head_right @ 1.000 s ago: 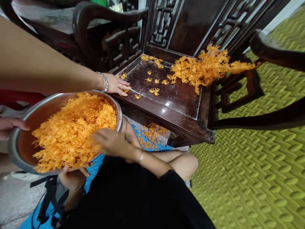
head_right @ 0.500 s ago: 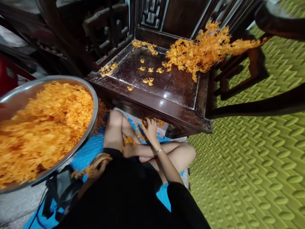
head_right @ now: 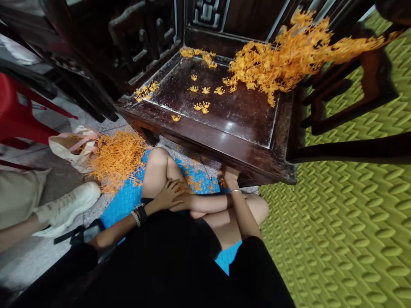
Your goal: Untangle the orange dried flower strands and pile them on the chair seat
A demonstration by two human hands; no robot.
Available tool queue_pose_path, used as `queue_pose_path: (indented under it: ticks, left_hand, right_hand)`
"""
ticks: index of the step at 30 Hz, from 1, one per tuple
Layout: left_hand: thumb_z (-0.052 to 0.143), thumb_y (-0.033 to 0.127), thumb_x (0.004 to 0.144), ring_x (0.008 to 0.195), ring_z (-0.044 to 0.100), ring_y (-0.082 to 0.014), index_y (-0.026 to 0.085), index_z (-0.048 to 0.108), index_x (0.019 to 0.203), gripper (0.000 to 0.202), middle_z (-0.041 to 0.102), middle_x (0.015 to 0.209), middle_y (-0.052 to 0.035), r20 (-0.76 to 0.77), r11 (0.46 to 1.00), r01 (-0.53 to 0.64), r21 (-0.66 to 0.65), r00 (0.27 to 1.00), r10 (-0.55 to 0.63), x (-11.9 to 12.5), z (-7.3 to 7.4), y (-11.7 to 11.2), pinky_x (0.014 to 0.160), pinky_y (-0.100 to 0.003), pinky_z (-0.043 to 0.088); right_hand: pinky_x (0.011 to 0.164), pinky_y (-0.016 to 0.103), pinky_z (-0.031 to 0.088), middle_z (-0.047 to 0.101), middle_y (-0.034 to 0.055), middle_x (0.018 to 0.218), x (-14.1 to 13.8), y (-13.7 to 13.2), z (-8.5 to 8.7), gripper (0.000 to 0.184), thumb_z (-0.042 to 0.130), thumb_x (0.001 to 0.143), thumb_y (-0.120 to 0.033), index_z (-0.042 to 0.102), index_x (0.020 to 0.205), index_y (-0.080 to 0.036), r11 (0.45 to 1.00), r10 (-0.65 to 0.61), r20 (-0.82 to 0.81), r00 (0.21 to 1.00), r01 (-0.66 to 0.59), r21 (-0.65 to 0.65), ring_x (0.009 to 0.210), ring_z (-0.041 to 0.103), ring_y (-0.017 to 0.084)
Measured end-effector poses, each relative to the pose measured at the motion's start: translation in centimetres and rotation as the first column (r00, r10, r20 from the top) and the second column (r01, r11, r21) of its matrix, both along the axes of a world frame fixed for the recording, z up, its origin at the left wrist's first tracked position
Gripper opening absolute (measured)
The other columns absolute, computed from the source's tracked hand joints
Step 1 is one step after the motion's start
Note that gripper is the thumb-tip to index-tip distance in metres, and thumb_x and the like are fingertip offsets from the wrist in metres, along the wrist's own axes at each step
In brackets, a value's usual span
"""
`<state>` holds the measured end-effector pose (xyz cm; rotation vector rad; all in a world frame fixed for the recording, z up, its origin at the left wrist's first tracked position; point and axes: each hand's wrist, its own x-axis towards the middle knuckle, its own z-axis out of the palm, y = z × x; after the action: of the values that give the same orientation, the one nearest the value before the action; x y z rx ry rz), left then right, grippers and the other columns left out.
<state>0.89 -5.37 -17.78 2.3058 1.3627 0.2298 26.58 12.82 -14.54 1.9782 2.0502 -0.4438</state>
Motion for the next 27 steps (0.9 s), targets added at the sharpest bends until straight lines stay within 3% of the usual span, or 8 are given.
queue_pose_path:
  ticks: [6, 10, 13, 17, 19, 21, 23, 27]
  left_hand:
    - [0.047, 0.020, 0.094, 0.100, 0.057, -0.0258, 0.013, 0.064, 0.102, 0.020, 0.064, 0.102, -0.0139, 0.011, 0.992, -0.122, -0.040, 0.992, 0.122, 1.4, -1.4, 1.5, 0.087, -0.039, 0.046]
    - [0.059, 0.023, 0.088, 0.076, 0.060, -0.0164, 0.015, 0.063, 0.087, 0.010, 0.064, 0.082, -0.0031, 0.056, 0.948, -0.312, -0.058, 0.947, 0.315, 0.9, -1.6, 2.2, 0.075, -0.030, 0.048]
    - [0.047, 0.022, 0.093, 0.072, 0.059, -0.0126, 0.015, 0.060, 0.091, 0.015, 0.063, 0.080, -0.0013, 0.053, 0.795, -0.606, -0.030, 0.793, 0.607, -2.3, -1.2, 0.8, 0.070, -0.023, 0.046]
    - [0.025, 0.016, 0.097, 0.072, 0.058, -0.0149, 0.012, 0.057, 0.099, 0.033, 0.062, 0.082, -0.0065, 0.008, 0.415, -0.909, 0.043, 0.416, 0.910, -8.7, -1.4, -3.0, 0.066, -0.024, 0.043]
    - [0.028, 0.020, 0.097, 0.070, 0.058, -0.0173, 0.011, 0.058, 0.099, 0.031, 0.062, 0.079, -0.0080, -0.023, 0.281, -0.958, 0.052, 0.280, 0.960, -11.0, -2.3, -4.6, 0.064, -0.026, 0.041]
    - [0.038, 0.024, 0.096, 0.069, 0.059, -0.0193, 0.011, 0.060, 0.099, 0.025, 0.064, 0.079, -0.0096, -0.059, 0.223, -0.974, 0.039, 0.221, 0.974, -12.2, -3.4, -5.3, 0.062, -0.027, 0.039]
    - [0.047, 0.029, 0.093, 0.071, 0.061, -0.0214, 0.011, 0.060, 0.104, 0.025, 0.065, 0.086, -0.0127, -0.094, 0.208, -0.978, 0.022, 0.205, 0.974, -12.4, -4.7, -5.1, 0.061, -0.028, 0.038]
    - [0.054, 0.041, 0.089, 0.080, 0.064, -0.0270, 0.008, 0.052, 0.124, 0.048, 0.059, 0.116, -0.0231, -0.154, 0.201, -0.979, 0.017, 0.196, 0.968, -11.7, -6.6, -3.4, 0.059, -0.030, 0.040]
  right_hand:
    - [0.087, 0.043, 0.052, 0.061, 0.0107, 0.116, -1.9, -0.9, -1.8, 0.034, 0.059, 0.092, -0.036, 0.059, 0.117, -0.013, 1.000, -0.017, 0.144, 0.989, 0.020, -0.020, 0.101, 0.062, 0.022]
    - [0.101, 0.054, 0.038, 0.053, 0.0205, 0.133, -3.4, -4.3, -1.7, 0.043, 0.042, 0.098, -0.036, 0.051, 0.133, -0.012, 0.977, 0.194, 0.075, 0.978, -0.200, 0.080, 0.122, 0.050, 0.033]
    - [0.108, 0.050, 0.030, 0.039, 0.0168, 0.150, -3.8, -6.6, -3.0, 0.054, 0.036, 0.097, -0.043, 0.039, 0.145, -0.018, 0.897, 0.437, -0.045, 0.898, -0.432, 0.087, 0.134, 0.036, 0.034]
    - [0.106, 0.065, 0.022, 0.017, 0.0244, 0.157, -3.9, -6.6, -6.2, 0.090, 0.048, 0.084, -0.060, 0.021, 0.152, -0.007, 0.841, 0.541, -0.106, 0.834, -0.539, 0.056, 0.142, 0.014, 0.044]
    - [0.109, 0.063, 0.018, 0.016, 0.0250, 0.157, -4.0, -5.7, -7.5, 0.095, 0.051, 0.080, -0.061, 0.022, 0.151, -0.005, 0.808, 0.587, -0.145, 0.797, -0.588, 0.038, 0.144, 0.009, 0.042]
    - [0.113, 0.057, 0.014, 0.018, 0.0220, 0.158, -4.3, -4.9, -8.2, 0.094, 0.057, 0.077, -0.059, 0.027, 0.150, -0.008, 0.774, 0.626, -0.204, 0.753, -0.633, 0.037, 0.145, 0.008, 0.038]
    - [0.114, 0.056, 0.011, 0.021, 0.0227, 0.157, -4.9, -4.5, -8.1, 0.095, 0.065, 0.073, -0.054, 0.032, 0.148, -0.007, 0.774, 0.622, -0.266, 0.736, -0.631, 0.064, 0.145, 0.010, 0.039]
    - [0.113, 0.059, 0.017, 0.034, 0.0176, 0.151, -6.9, -4.3, -5.5, 0.071, 0.066, 0.082, -0.047, 0.044, 0.140, -0.015, 0.830, 0.552, -0.409, 0.727, -0.526, 0.185, 0.139, 0.028, 0.037]
